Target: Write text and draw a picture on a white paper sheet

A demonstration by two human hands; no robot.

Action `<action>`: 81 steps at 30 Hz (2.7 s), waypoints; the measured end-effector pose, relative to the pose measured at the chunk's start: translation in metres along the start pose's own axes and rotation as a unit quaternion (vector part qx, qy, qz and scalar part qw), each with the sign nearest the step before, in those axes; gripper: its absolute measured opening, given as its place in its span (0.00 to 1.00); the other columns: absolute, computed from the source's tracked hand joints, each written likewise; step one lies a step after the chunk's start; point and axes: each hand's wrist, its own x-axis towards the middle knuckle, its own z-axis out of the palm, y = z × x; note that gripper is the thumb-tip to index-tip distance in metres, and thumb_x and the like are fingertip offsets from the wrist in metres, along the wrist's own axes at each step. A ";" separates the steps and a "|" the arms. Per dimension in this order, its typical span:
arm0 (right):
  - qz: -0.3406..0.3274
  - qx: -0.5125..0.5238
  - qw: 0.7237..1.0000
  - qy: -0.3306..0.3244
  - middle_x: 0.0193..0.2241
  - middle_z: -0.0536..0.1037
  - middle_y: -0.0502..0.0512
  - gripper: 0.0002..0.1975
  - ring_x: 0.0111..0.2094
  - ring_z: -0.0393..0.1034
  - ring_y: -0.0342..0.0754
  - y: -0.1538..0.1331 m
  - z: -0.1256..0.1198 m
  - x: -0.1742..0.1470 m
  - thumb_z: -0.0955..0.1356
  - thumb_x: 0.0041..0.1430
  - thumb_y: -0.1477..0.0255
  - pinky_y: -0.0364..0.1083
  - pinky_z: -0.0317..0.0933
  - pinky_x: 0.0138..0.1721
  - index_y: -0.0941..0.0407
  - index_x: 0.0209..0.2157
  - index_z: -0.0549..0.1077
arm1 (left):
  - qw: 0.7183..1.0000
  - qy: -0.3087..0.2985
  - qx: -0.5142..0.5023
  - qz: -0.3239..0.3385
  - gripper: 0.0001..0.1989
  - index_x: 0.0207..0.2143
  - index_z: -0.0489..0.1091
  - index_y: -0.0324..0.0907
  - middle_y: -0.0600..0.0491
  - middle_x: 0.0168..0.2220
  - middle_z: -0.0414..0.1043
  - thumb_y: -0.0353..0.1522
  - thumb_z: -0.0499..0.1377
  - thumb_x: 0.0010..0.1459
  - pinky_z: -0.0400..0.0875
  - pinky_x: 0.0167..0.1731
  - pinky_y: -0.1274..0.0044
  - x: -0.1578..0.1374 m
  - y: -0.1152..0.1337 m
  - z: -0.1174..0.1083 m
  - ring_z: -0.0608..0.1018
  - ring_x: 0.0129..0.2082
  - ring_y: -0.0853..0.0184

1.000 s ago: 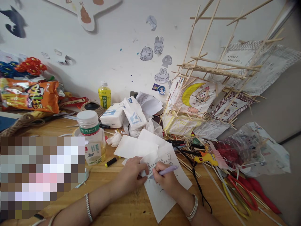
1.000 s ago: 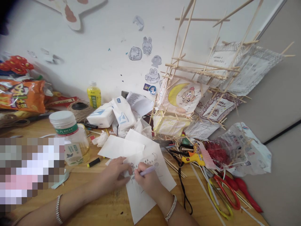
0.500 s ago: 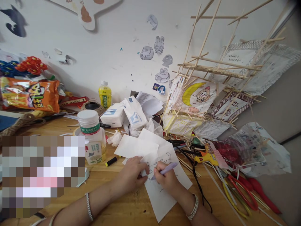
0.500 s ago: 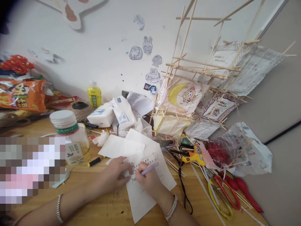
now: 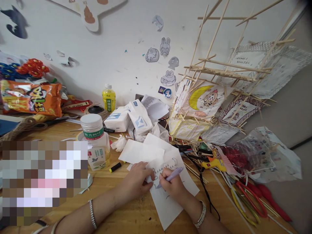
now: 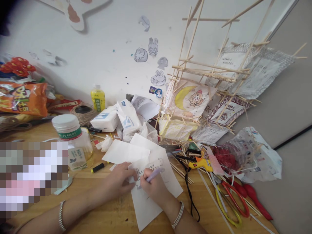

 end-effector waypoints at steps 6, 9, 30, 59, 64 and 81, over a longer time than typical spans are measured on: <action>0.025 0.048 0.998 0.018 0.12 0.55 0.42 0.14 0.16 0.52 0.40 -0.001 -0.001 0.000 0.61 0.54 0.73 0.41 0.49 0.19 0.53 0.18 0.52 | 1.000 0.005 -0.013 0.004 0.15 0.38 0.67 0.46 0.53 0.36 0.67 0.28 0.59 0.45 0.61 0.41 0.71 -0.001 0.001 0.000 0.68 0.40 0.60; 0.009 0.027 0.999 0.036 0.13 0.57 0.43 0.14 0.17 0.54 0.41 -0.005 -0.002 0.001 0.61 0.53 0.71 0.41 0.50 0.20 0.53 0.18 0.52 | 0.999 0.005 -0.043 0.028 0.17 0.41 0.65 0.46 0.53 0.38 0.67 0.27 0.59 0.46 0.61 0.43 0.70 -0.002 0.001 0.001 0.68 0.41 0.61; -0.029 -0.025 0.999 0.003 0.14 0.59 0.43 0.13 0.18 0.55 0.41 -0.005 -0.003 0.004 0.61 0.54 0.73 0.41 0.49 0.22 0.54 0.18 0.53 | 0.997 0.013 -0.057 0.040 0.16 0.39 0.65 0.44 0.52 0.38 0.65 0.23 0.57 0.46 0.61 0.42 0.70 -0.003 0.004 0.001 0.67 0.41 0.61; 0.011 -0.006 1.000 0.004 0.14 0.57 0.43 0.12 0.18 0.54 0.41 -0.003 -0.001 0.004 0.60 0.52 0.74 0.41 0.50 0.22 0.53 0.18 0.52 | 0.998 0.012 -0.040 0.037 0.16 0.38 0.66 0.45 0.52 0.39 0.66 0.23 0.56 0.45 0.62 0.41 0.70 -0.004 0.001 0.005 0.68 0.42 0.60; 0.013 0.008 1.000 -0.001 0.14 0.56 0.42 0.13 0.17 0.53 0.40 -0.001 -0.002 0.004 0.60 0.52 0.75 0.40 0.49 0.20 0.53 0.18 0.51 | 0.999 0.011 -0.043 0.032 0.16 0.38 0.65 0.45 0.52 0.38 0.66 0.23 0.57 0.45 0.62 0.41 0.70 -0.003 0.003 0.002 0.68 0.42 0.61; -0.021 -0.042 0.999 0.013 0.14 0.59 0.44 0.13 0.19 0.55 0.41 -0.006 -0.003 0.003 0.60 0.54 0.73 0.41 0.50 0.23 0.54 0.18 0.53 | 0.998 0.011 -0.047 0.039 0.15 0.38 0.65 0.44 0.52 0.37 0.66 0.24 0.56 0.45 0.61 0.40 0.71 -0.002 0.002 0.003 0.68 0.40 0.61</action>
